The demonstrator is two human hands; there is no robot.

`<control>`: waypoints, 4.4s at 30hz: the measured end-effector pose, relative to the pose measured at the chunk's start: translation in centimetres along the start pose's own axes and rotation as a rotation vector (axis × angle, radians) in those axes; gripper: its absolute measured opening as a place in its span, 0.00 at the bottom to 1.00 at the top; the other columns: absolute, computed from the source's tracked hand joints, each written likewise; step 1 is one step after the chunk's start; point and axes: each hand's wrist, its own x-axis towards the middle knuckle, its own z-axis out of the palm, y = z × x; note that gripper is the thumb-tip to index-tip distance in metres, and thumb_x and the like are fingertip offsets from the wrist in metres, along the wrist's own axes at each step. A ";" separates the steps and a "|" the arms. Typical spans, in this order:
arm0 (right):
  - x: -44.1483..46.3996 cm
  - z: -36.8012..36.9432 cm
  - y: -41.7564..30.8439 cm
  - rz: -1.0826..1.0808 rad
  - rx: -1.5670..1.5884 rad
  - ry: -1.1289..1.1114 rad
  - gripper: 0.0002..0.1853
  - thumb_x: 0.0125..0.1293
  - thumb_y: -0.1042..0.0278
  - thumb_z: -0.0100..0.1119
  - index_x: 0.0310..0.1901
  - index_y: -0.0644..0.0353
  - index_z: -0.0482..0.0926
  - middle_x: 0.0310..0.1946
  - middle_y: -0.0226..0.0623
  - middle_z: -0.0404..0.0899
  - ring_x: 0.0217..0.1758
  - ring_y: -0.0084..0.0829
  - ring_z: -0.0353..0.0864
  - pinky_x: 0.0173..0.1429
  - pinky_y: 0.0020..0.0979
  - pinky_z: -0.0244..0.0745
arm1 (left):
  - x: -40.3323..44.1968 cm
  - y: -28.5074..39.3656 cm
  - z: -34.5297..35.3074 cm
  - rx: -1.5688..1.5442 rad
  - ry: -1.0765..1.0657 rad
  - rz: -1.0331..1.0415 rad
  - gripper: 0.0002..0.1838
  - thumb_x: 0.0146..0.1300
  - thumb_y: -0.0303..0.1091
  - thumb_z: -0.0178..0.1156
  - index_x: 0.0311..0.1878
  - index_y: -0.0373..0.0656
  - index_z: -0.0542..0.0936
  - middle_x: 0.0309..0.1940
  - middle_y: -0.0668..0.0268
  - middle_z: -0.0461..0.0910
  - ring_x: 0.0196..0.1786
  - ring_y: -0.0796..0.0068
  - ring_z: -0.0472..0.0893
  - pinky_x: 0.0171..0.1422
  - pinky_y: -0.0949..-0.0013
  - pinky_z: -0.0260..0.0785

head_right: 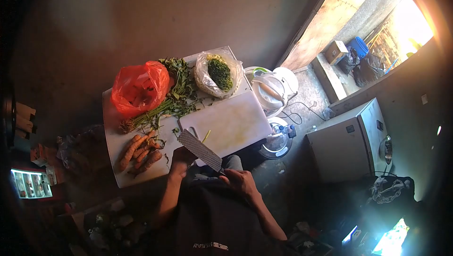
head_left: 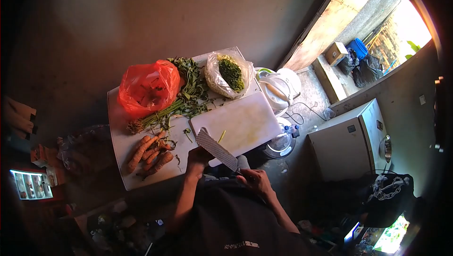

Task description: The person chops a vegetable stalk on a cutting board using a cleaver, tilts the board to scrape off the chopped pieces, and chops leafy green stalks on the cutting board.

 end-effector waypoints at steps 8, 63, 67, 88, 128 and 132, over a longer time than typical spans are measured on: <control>-0.2 0.4 0.3 0.001 -0.037 0.013 0.16 0.59 0.59 0.74 0.41 0.62 0.86 0.28 0.46 0.85 0.29 0.44 0.86 0.35 0.37 0.81 | -0.4 0.0 -0.8 0.004 -0.075 -0.099 0.16 0.60 0.23 0.67 0.52 0.31 0.82 0.46 0.63 0.84 0.47 0.75 0.82 0.54 0.70 0.75; 0.0 1.0 -0.2 -0.123 -0.064 0.000 0.13 0.55 0.61 0.76 0.38 0.58 0.85 0.24 0.39 0.81 0.27 0.42 0.84 0.32 0.37 0.79 | -1.7 -1.2 -1.9 -0.114 -0.051 -0.116 0.13 0.70 0.23 0.56 0.56 0.34 0.78 0.49 0.61 0.81 0.51 0.70 0.81 0.58 0.66 0.76; -0.1 1.0 -0.3 -0.107 -0.068 -0.027 0.13 0.56 0.61 0.76 0.38 0.58 0.85 0.24 0.39 0.82 0.27 0.42 0.84 0.32 0.37 0.79 | -1.7 -1.8 -2.2 -0.255 -0.174 -0.017 0.13 0.69 0.22 0.56 0.56 0.35 0.78 0.49 0.61 0.81 0.52 0.70 0.81 0.58 0.66 0.76; -1.3 0.2 0.1 -0.097 -0.077 -0.048 0.14 0.55 0.63 0.76 0.40 0.59 0.85 0.25 0.37 0.81 0.27 0.40 0.83 0.31 0.36 0.79 | -2.3 -2.4 -2.2 -0.335 -0.182 -0.047 0.12 0.71 0.28 0.56 0.55 0.39 0.77 0.48 0.64 0.80 0.51 0.70 0.80 0.59 0.64 0.75; 0.0 0.2 -0.8 -0.135 -0.142 -0.023 0.14 0.54 0.61 0.77 0.39 0.58 0.86 0.22 0.36 0.80 0.26 0.37 0.83 0.30 0.35 0.77 | -3.1 -0.1 -5.4 0.341 -0.376 0.052 0.26 0.56 0.17 0.57 0.61 0.37 0.73 0.55 0.65 0.78 0.58 0.72 0.77 0.64 0.67 0.70; 0.4 0.0 -0.7 -0.179 -0.170 -0.002 0.15 0.55 0.59 0.76 0.39 0.57 0.85 0.21 0.35 0.80 0.25 0.36 0.82 0.28 0.34 0.76 | -4.4 3.4 -0.6 -0.247 -0.342 -0.100 0.23 0.50 0.27 0.71 0.52 0.37 0.81 0.47 0.64 0.81 0.62 0.63 0.76 0.74 0.57 0.61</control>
